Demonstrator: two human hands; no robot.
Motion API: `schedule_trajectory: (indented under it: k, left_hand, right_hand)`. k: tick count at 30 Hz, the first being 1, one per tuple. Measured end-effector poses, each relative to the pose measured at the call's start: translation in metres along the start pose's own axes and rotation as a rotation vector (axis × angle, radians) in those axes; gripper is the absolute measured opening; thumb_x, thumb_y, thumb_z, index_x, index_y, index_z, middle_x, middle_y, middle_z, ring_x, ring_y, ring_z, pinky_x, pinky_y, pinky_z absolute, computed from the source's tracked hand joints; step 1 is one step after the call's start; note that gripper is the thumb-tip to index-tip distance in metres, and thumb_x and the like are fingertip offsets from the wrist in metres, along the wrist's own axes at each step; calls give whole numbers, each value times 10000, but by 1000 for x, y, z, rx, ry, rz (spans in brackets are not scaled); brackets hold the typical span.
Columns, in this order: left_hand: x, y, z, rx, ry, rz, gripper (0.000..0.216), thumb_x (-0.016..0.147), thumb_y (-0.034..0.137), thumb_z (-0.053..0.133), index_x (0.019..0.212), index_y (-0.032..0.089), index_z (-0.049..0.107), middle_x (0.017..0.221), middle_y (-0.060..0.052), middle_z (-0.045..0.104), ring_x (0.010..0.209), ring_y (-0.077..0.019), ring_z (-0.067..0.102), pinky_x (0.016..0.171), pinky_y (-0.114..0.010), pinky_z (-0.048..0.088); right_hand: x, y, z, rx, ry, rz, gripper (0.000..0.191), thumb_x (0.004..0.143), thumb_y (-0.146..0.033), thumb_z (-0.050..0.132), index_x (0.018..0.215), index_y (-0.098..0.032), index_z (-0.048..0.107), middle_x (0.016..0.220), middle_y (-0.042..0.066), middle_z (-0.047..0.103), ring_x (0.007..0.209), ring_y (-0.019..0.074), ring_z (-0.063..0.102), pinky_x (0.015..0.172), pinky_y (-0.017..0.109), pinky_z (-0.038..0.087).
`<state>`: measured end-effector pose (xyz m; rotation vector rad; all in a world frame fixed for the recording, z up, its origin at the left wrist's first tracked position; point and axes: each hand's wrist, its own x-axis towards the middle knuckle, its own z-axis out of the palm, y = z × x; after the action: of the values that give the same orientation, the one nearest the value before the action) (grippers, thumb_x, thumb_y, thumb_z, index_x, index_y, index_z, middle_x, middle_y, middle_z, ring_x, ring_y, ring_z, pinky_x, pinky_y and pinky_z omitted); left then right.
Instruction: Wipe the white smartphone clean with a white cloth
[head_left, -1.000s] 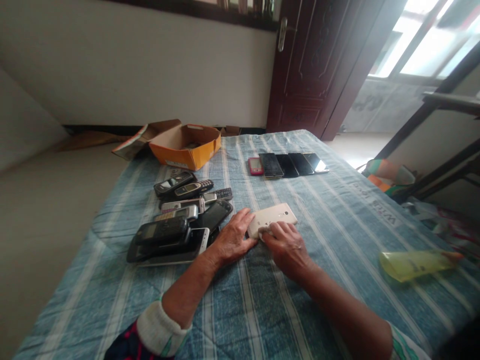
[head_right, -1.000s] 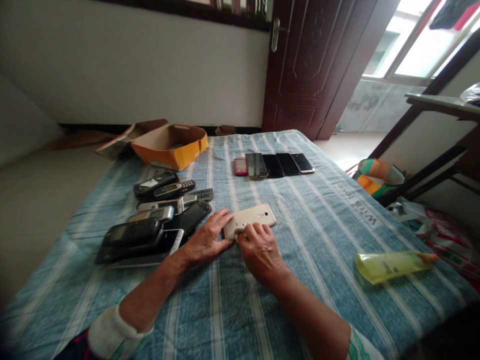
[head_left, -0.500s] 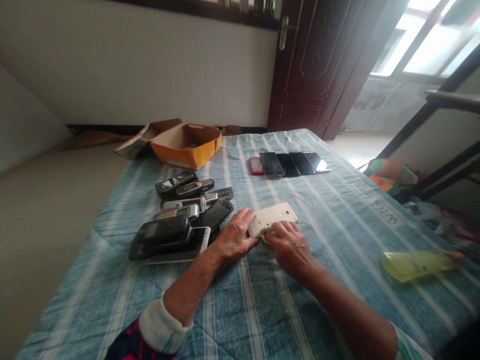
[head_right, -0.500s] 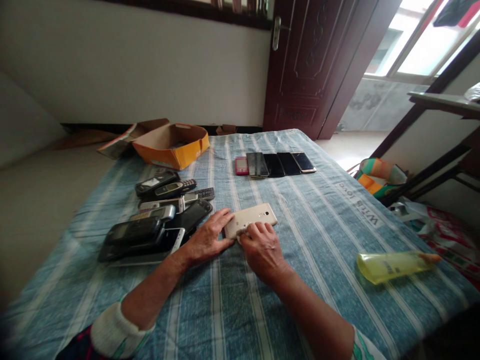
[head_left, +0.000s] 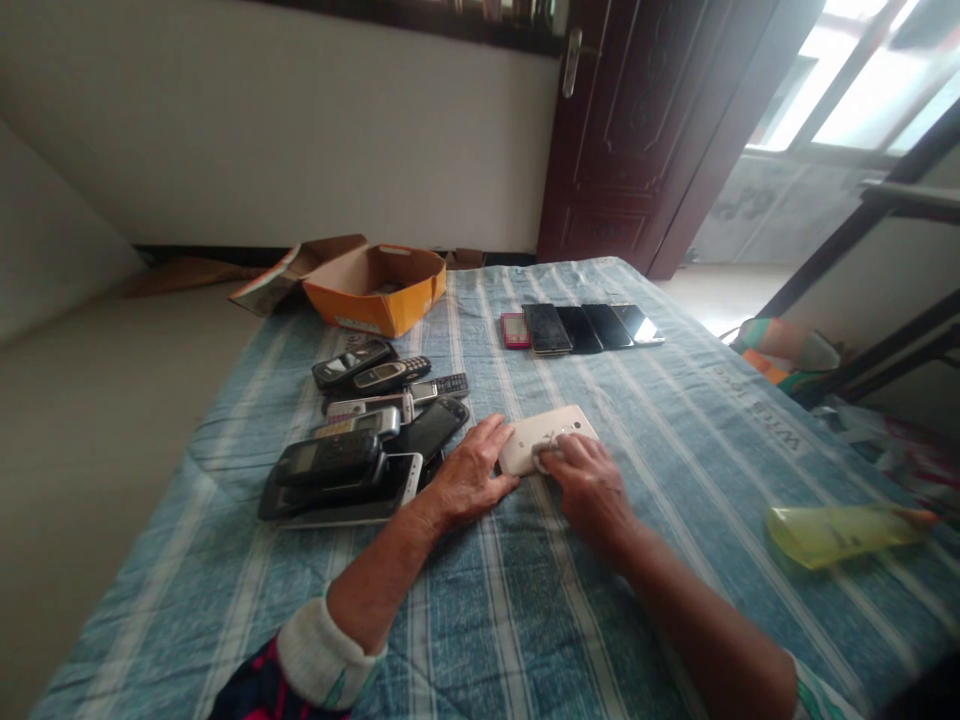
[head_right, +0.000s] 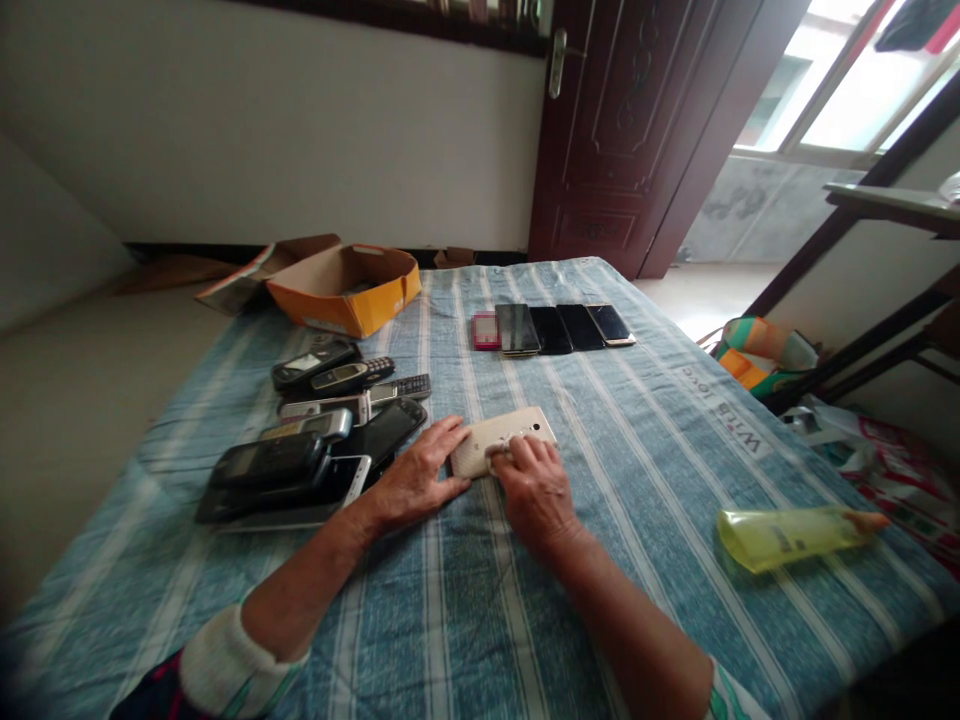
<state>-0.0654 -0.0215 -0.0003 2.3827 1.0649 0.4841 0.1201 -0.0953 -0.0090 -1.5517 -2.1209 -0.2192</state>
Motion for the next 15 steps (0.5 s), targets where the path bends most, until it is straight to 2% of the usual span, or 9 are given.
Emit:
schedule_trajectory:
  k: [3, 5, 11, 15]
  left_hand:
    - [1, -1, 1, 16, -1, 4, 598, 722, 188, 594, 1301, 108, 473, 1424, -181, 415, 1328, -295, 402, 1124, -448, 325]
    - [1, -2, 2, 17, -4, 7, 592, 724, 183, 589, 1301, 113, 476, 1428, -177, 415, 1327, -294, 405, 1121, -450, 327]
    - [1, -5, 4, -8, 19, 7, 634, 694, 229, 661, 1298, 143, 487, 1430, -160, 421, 1306, -307, 426, 1101, -465, 350]
    - [1, -5, 4, -25, 25, 0, 609, 696, 220, 652, 1283, 158, 505, 1428, -152, 434, 1303, -309, 431, 1095, -477, 354]
  right_hand:
    - [-1, -16, 3, -20, -63, -122, 225, 914, -170, 483, 1036, -178, 672, 1029, 107, 615, 1002, 242, 481, 903, 369, 377]
    - [0, -18, 4, -44, -77, -137, 235, 918, -170, 475, 1062, -174, 661, 1061, 113, 614, 1020, 248, 481, 930, 388, 372]
    - [3, 7, 4, -132, -99, 75, 301, 913, -122, 447, 1126, -182, 651, 1101, 115, 624, 1051, 257, 496, 949, 392, 368]
    - [5, -2, 5, -108, -132, 49, 323, 917, -131, 432, 1167, -169, 633, 1195, 126, 590, 1138, 260, 459, 1014, 381, 330]
